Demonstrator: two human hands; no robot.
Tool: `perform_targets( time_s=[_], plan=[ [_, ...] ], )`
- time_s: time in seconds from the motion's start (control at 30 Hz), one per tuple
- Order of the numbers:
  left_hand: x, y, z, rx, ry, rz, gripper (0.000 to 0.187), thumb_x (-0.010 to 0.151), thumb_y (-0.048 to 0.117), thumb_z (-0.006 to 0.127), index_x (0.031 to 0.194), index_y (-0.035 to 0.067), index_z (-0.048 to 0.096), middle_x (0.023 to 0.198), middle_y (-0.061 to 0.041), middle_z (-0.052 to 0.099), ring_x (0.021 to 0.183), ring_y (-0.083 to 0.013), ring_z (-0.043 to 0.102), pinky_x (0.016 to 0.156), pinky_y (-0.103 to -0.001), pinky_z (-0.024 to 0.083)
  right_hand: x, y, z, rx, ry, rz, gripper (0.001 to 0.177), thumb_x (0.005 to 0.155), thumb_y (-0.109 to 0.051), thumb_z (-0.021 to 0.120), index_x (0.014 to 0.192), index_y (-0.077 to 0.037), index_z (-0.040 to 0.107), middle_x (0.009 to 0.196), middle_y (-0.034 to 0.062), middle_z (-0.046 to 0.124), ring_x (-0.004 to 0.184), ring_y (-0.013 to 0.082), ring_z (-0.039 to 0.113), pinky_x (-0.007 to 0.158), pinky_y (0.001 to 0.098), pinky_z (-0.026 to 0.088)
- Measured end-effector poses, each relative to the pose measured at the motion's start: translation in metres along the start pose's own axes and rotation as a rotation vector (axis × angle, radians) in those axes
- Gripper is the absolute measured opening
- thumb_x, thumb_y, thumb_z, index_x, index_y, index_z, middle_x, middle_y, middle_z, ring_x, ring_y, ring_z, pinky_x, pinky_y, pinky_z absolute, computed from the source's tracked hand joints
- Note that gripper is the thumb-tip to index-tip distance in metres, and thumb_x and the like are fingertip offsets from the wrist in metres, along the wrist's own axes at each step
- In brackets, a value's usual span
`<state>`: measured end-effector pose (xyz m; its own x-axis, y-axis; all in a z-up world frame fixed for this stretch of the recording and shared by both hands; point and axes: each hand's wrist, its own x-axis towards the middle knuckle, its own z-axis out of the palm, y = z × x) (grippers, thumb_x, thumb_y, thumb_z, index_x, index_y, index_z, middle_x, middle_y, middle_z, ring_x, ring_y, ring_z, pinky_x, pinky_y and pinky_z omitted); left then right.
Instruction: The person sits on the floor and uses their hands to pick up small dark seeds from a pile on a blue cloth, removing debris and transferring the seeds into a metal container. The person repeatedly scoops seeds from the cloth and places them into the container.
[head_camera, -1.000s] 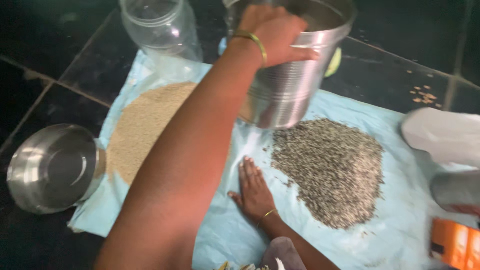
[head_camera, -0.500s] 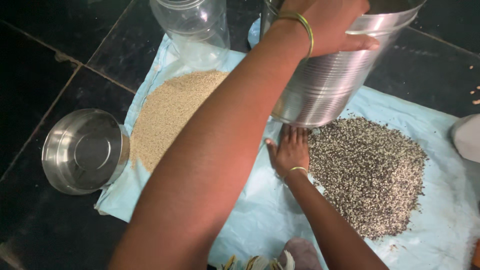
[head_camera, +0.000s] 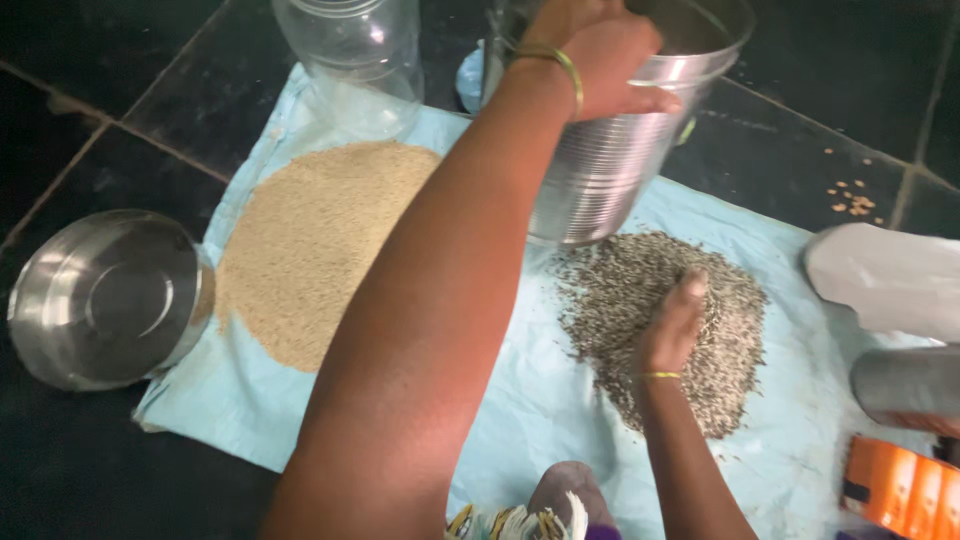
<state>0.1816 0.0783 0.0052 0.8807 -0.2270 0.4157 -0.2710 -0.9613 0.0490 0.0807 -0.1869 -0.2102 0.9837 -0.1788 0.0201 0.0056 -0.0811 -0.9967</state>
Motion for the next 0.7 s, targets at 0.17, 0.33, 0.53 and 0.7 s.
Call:
perform_targets(
  time_s=[0.17, 0.33, 0.53, 0.7],
  plan=[
    [-0.002, 0.0, 0.0, -0.02, -0.011, 0.007, 0.066, 0.08, 0.077, 0.067, 0.095, 0.014, 0.078, 0.104, -0.015, 0.074, 0.107, -0.0366, 0.066, 0.086, -0.05, 0.05, -0.019, -0.021, -0.054, 0.334, 0.124, -0.133, 0.058, 0.109, -0.044, 0.036, 0.146, 0.0, 0.043, 0.145, 0.0166, 0.052, 0.128, 0.03, 0.061, 0.111, 0.0453, 0.05],
    [-0.003, 0.005, -0.003, 0.022, -0.095, -0.033, 0.069, 0.086, 0.077, 0.065, 0.096, 0.01, 0.078, 0.094, -0.014, 0.075, 0.093, -0.0325, 0.07, 0.081, -0.05, 0.053, -0.067, -0.009, -0.012, -0.464, -0.209, -0.38, 0.044, 0.112, -0.029, 0.041, 0.139, 0.001, 0.057, 0.14, 0.0175, 0.062, 0.13, 0.0307, 0.06, 0.115, 0.0419, 0.043],
    [-0.004, 0.01, -0.006, -0.059, -0.093, -0.054, 0.065, 0.083, 0.074, 0.067, 0.095, 0.011, 0.079, 0.093, -0.013, 0.075, 0.09, -0.0321, 0.071, 0.079, -0.049, 0.054, -0.11, 0.031, 0.062, -0.729, -0.822, -0.514, 0.077, 0.094, -0.016, 0.059, 0.157, 0.01, 0.023, 0.166, 0.0296, 0.015, 0.156, 0.0439, 0.01, 0.125, 0.0492, 0.015],
    [0.002, 0.002, -0.004, -0.05, -0.114, -0.053, 0.068, 0.084, 0.076, 0.065, 0.097, 0.011, 0.077, 0.095, -0.012, 0.076, 0.091, -0.0317, 0.072, 0.08, -0.048, 0.054, -0.074, 0.033, 0.091, -1.091, -0.833, -0.591, 0.088, 0.091, -0.032, 0.06, 0.153, 0.013, 0.017, 0.165, 0.0304, 0.01, 0.154, 0.0421, 0.009, 0.124, 0.0505, 0.012]
  ],
)
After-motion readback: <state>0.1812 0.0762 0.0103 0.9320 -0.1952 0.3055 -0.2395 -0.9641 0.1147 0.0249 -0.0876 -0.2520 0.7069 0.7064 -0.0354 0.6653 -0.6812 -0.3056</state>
